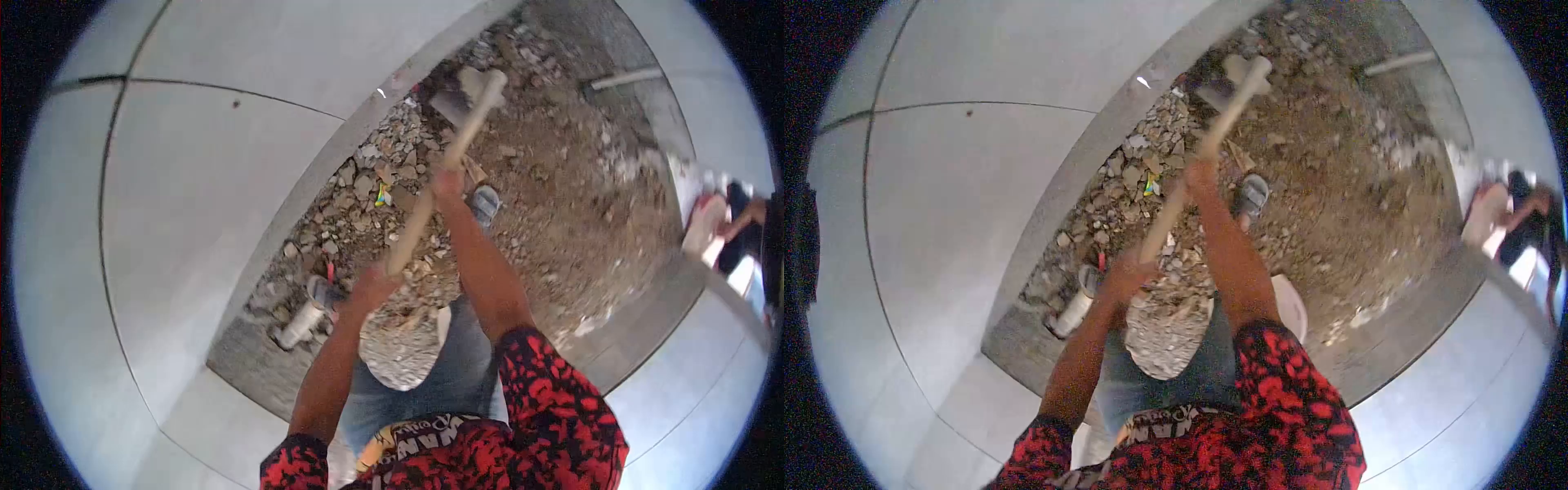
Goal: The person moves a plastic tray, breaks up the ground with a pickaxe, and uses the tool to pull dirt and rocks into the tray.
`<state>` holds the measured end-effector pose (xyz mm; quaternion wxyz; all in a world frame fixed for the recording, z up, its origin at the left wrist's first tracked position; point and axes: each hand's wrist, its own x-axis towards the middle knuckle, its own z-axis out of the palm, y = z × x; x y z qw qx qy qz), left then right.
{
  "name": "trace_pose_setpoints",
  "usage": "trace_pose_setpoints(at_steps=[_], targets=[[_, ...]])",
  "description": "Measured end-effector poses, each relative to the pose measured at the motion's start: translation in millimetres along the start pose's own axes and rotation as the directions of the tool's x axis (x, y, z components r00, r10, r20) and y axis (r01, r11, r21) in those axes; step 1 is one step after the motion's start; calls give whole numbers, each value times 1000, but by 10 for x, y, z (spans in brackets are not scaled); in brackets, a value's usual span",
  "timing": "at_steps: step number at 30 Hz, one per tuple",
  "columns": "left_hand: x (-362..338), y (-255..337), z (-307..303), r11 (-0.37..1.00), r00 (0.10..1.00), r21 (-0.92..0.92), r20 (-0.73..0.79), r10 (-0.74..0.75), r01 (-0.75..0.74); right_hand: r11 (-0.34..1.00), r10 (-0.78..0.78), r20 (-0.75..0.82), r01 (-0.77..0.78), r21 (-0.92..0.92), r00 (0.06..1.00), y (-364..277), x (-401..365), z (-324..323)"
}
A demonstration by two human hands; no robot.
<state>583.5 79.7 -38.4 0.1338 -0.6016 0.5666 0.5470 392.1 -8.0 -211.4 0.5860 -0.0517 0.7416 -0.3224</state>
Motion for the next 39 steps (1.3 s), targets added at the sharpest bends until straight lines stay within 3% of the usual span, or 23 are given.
trace_pose_setpoints(at_steps=[2,4,5,6,7,9,11,13,15,16,21,22,24,25,26,28,30,31,32,33,36,37,39], targets=[[-9,-510,-185,991,995,97,9,-98,97,999,-24,-3,24,-42,1000,201,24,528],[24,-1034,-313,919,983,-356,118,-138,171,959,-158,-31,145,-244,987,490,-47,999],[-75,-1178,-290,920,983,-354,127,-130,167,908,-228,-53,192,-373,972,611,-135,1204],[-238,-1321,-274,964,981,-183,49,-189,195,883,-198,-101,132,-450,975,641,-456,1312],[-421,-1428,-260,974,974,-10,-42,-225,225,901,-175,-124,108,-421,977,812,-626,1313],[-838,-1267,-311,992,986,35,104,-128,125,919,-185,-143,119,-377,972,1187,-807,1351],[-1044,-1630,-91,988,997,152,76,-30,18,969,129,-49,-115,219,990,1803,-1035,1148],[-1316,-1711,205,936,999,353,51,-17,-2,965,132,7,-130,229,991,2484,-1113,937],[-1644,-1504,251,902,948,416,224,-226,117,903,284,41,-282,324,958,2458,-1626,709],[-1807,-1519,282,900,947,419,226,-230,119,843,328,95,-337,419,940,2449,-1852,643],[-1926,-1469,394,861,984,507,171,-48,-46,593,395,144,-372,714,907,2013,-2108,400],[-1766,-1380,311,849,984,528,152,-88,-6,672,270,177,-317,669,946,1793,-1965,329],[-1157,-1205,100,836,991,549,110,-73,1,839,-10,-62,42,543,998,1186,-1632,382],[-784,-1152,21,833,996,552,92,-16,-38,843,-231,-153,276,462,961,1634,-863,465],[-507,-955,-146,857,997,511,12,74,-70,776,-206,-88,218,592,975,1332,-607,480],[124,-1036,-272,832,975,535,-64,211,-145,831,-193,-102,218,511,976,1113,57,617],[331,-1092,-445,836,989,535,-11,148,-119,853,-290,-143,323,411,946,1344,342,908],[286,-1090,-489,847,997,526,19,81,-79,897,-189,-127,224,380,974,1367,200,1003],[148,-1067,-517,830,991,553,53,-120,71,929,-87,-110,120,349,990,1357,29,1097],[35,-1229,-468,827,991,557,52,-122,73,901,221,-59,-180,395,974,1216,-351,1151],[-387,-1647,-221,849,982,525,121,-147,63,706,-218,-73,209,676,973,1905,-636,1213],[-551,-1700,-257,877,976,480,175,-130,31,785,-116,-31,111,609,993,1950,-859,1239],[-983,-1428,-102,944,995,326,70,-77,50,901,68,37,-77,428,997,1833,-1166,1190]])
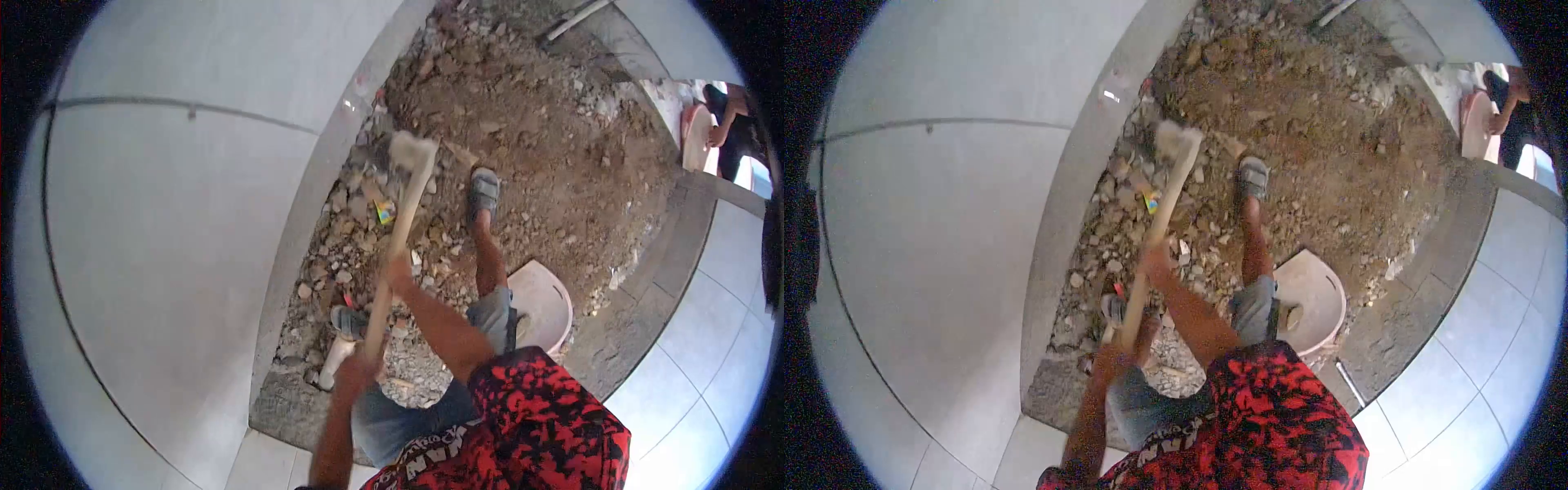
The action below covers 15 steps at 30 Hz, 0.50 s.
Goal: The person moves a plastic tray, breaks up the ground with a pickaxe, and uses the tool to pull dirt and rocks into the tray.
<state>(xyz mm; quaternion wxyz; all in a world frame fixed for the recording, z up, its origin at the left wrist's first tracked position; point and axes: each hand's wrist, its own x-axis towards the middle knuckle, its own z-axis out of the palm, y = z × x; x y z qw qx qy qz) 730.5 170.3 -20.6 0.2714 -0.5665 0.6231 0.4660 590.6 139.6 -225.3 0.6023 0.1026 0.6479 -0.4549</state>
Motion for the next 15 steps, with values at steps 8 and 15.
trace_pose_setpoints(at_steps=[8,15], targets=[[-1454,-137,346,998,995,-52,91,-31,35,944,240,40,-223,-242,970,563,-1365,-262],[-355,62,109,965,994,-263,108,27,3,882,-143,-15,120,-455,990,-524,-537,-85]])
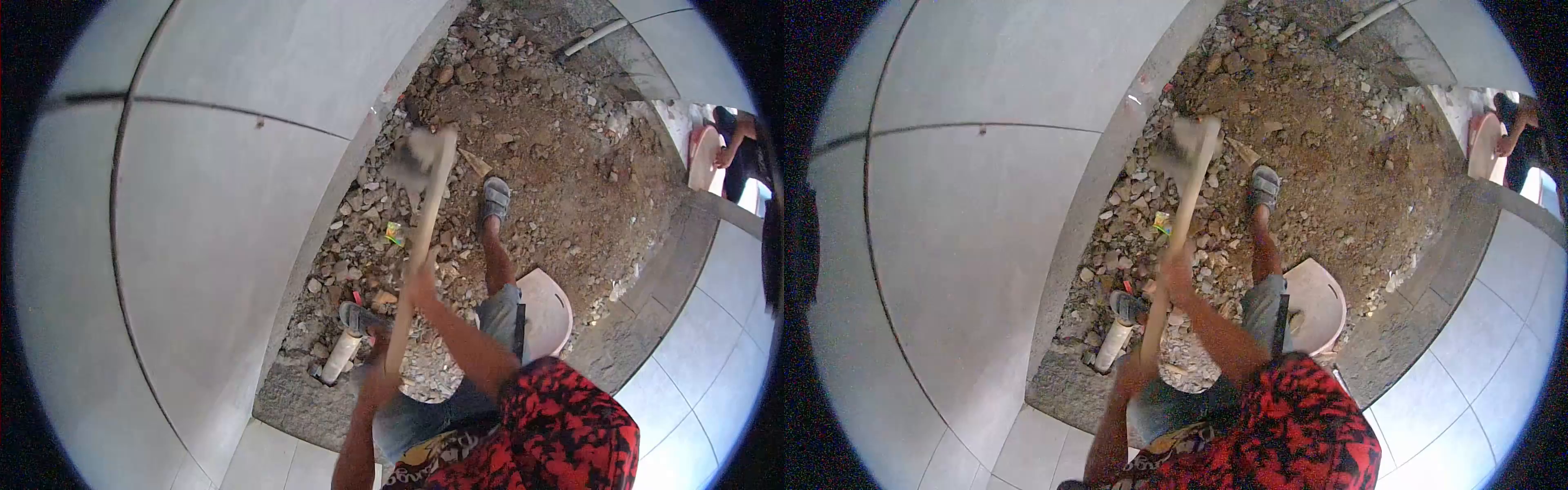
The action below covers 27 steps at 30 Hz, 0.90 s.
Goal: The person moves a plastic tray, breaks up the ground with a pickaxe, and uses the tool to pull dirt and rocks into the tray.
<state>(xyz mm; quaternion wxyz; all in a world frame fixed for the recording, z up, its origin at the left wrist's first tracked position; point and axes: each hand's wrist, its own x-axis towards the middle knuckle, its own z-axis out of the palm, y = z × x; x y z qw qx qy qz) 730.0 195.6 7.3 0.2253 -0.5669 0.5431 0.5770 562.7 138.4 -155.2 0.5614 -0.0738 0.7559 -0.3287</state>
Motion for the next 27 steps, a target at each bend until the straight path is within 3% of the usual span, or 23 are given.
trace_pose_setpoints(at_steps=[1,2,3,5,7,8,11,12,13,14,15,16,17,18,19,21,22,23,25,27], targets=[[337,146,-160,999,998,-5,-33,-47,47,990,-87,-72,78,-117,994,-328,301,-6],[625,277,-415,959,989,-244,-59,133,-143,961,-173,-143,135,-242,975,-680,589,-14],[1035,192,-461,991,985,-60,-130,113,-121,948,-164,-154,112,-297,974,-737,919,61],[1193,641,-990,977,999,-214,-37,17,-24,914,-145,-178,63,-401,973,-845,1574,210],[1184,583,-1128,979,998,-193,23,-57,60,988,-48,-390,-14,-154,919,-718,1685,460],[1177,553,-1173,978,990,-164,65,-122,132,863,-321,-249,175,-473,914,-163,2011,627],[901,222,-830,975,999,-222,-26,-36,29,637,-310,-96,131,-760,946,-242,1396,608],[837,309,-732,977,998,-207,20,-54,57,834,-121,-175,4,-552,977,-243,1264,460],[691,368,-614,976,993,-193,71,-90,103,942,73,-247,-148,-302,966,-239,1130,311],[572,264,-415,973,991,-200,80,-103,117,905,333,-7,-322,-278,943,-386,904,68],[554,115,-150,992,999,-123,-18,-26,24,841,166,97,-90,-533,981,-44,967,27],[458,4,28,998,992,-28,-109,55,-59,775,102,173,31,-631,980,247,837,37],[233,-67,118,991,988,42,-79,133,-130,689,36,246,155,-708,969,525,708,47],[103,-110,156,971,974,112,-56,220,-213,927,24,242,69,-369,970,607,490,91],[-8,-180,107,999,989,0,145,34,-35,999,17,238,-25,32,971,687,265,134],[-408,-314,207,985,971,-107,210,-112,137,982,59,112,-78,171,992,1034,-98,264],[-587,-280,262,987,995,-128,52,-91,97,997,59,48,-60,39,997,1068,-154,289],[-640,-264,274,987,994,-129,49,-93,99,994,58,-17,-59,-95,998,1115,-204,317],[-749,-178,209,990,991,-57,46,-128,131,996,57,-27,-59,-64,998,793,-309,155],[-471,-12,23,996,1000,-91,21,8,-6,998,-14,-74,9,-64,997,520,-210,15]])
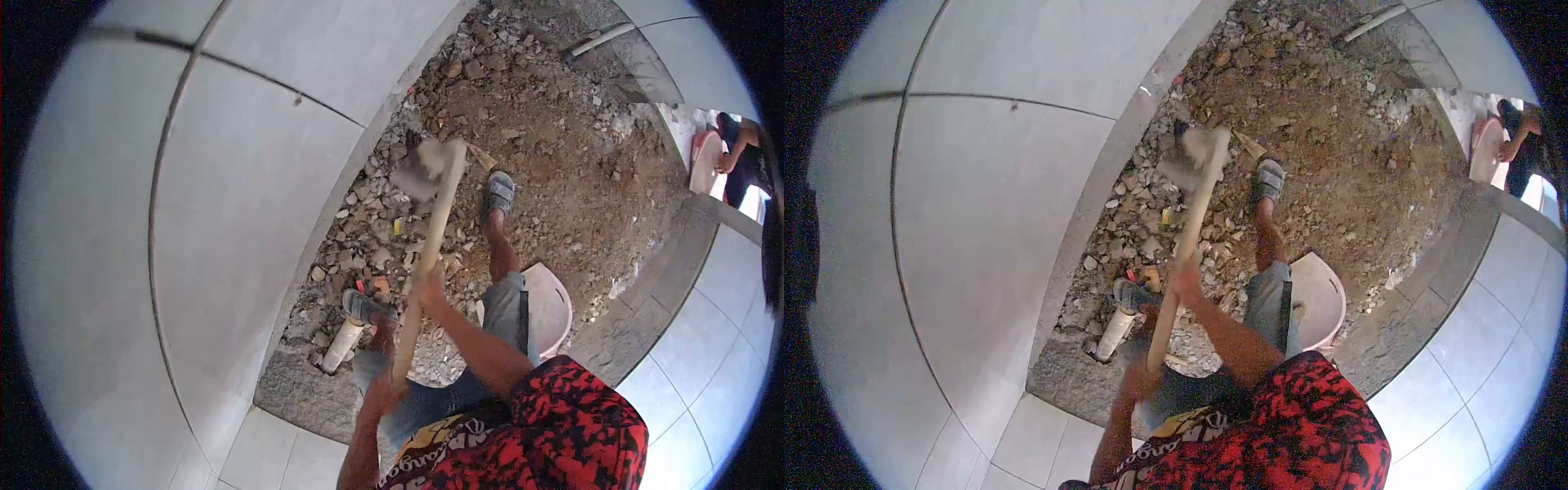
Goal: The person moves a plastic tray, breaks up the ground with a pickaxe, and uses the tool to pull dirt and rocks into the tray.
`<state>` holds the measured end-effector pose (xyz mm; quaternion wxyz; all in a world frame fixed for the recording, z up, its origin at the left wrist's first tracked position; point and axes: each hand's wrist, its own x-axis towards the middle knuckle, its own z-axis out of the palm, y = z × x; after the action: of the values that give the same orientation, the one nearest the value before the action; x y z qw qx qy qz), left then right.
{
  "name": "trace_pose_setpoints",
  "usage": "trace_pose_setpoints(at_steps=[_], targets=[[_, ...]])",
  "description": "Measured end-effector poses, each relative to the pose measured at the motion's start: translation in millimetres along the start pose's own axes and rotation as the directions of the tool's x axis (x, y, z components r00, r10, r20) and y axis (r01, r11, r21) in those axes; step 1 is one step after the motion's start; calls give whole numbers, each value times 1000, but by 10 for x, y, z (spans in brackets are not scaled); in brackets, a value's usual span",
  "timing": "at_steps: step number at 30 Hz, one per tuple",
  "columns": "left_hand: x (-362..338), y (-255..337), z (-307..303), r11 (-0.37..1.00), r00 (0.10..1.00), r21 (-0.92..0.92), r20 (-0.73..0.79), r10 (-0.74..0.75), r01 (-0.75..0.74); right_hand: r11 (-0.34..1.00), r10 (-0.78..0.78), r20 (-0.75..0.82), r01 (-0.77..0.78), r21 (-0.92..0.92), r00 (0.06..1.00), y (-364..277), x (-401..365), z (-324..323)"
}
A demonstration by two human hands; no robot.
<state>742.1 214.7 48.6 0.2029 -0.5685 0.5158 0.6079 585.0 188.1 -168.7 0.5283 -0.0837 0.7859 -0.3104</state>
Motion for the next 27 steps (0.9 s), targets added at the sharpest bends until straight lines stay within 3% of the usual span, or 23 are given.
trace_pose_setpoints(at_steps=[1,2,3,4,6,8,9,10,11,12,13,14,16,18,19,20,21,22,24,25,27], targets=[[266,71,-54,985,977,103,-148,156,-141,999,18,-22,-17,33,1000,-646,45,-141],[545,147,-167,980,966,86,-172,193,-181,926,-334,-139,297,-231,932,-295,620,-53],[818,256,-297,973,953,70,-195,231,-221,968,-219,-89,205,-146,972,-546,921,-43],[1008,460,-496,984,984,-83,-100,147,-155,993,-101,-37,98,-72,994,-803,1217,-35],[1303,773,-754,996,989,13,-119,85,-84,962,266,-87,-258,91,960,-1526,1235,20],[1338,468,-594,997,993,-57,-114,41,-48,962,92,-33,-98,-254,995,-903,1677,238],[1291,236,-462,993,994,-120,-107,-12,-1,861,-34,61,60,-505,998,-551,1819,285],[1260,5,-255,994,996,-111,-88,4,-13,779,-92,132,154,-608,987,-272,1823,191],[1257,-252,22,918,918,196,-132,374,-345,711,-128,214,240,-661,968,-50,1833,26],[1105,-451,216,665,734,486,-67,676,-568,957,73,148,-27,-289,986,-72,1349,-152],[869,-491,363,788,816,340,-92,571,-513,937,287,185,-316,147,940,47,905,-258],[733,-449,490,868,892,268,-62,448,-417,818,410,234,-469,334,882,395,805,-330],[437,-375,660,956,987,243,55,153,-162,777,315,240,-394,491,918,689,429,-334],[59,-238,562,985,996,149,-16,91,-88,867,110,174,-180,464,979,745,10,-256],[-122,-142,481,992,997,115,-35,65,-61,965,85,201,-131,226,976,926,-80,-194],[-277,-31,383,995,998,86,48,50,-54,997,71,236,-65,-31,969,1124,-138,-164],[-395,27,363,998,991,56,131,34,-41,959,70,279,13,-284,958,1297,-208,-155],[-411,-9,441,998,990,54,133,34,-42,958,-14,247,84,-276,969,996,-275,-277],[-332,-130,722,961,999,277,45,-1,-12,934,-181,176,225,-277,968,321,-432,-533],[-179,-36,762,977,999,211,26,19,-24,967,61,-23,-64,-245,998,-369,-396,-634],[310,308,658,996,997,53,-8,76,-75,970,-120,-45,107,-220,992,-690,145,-836]])
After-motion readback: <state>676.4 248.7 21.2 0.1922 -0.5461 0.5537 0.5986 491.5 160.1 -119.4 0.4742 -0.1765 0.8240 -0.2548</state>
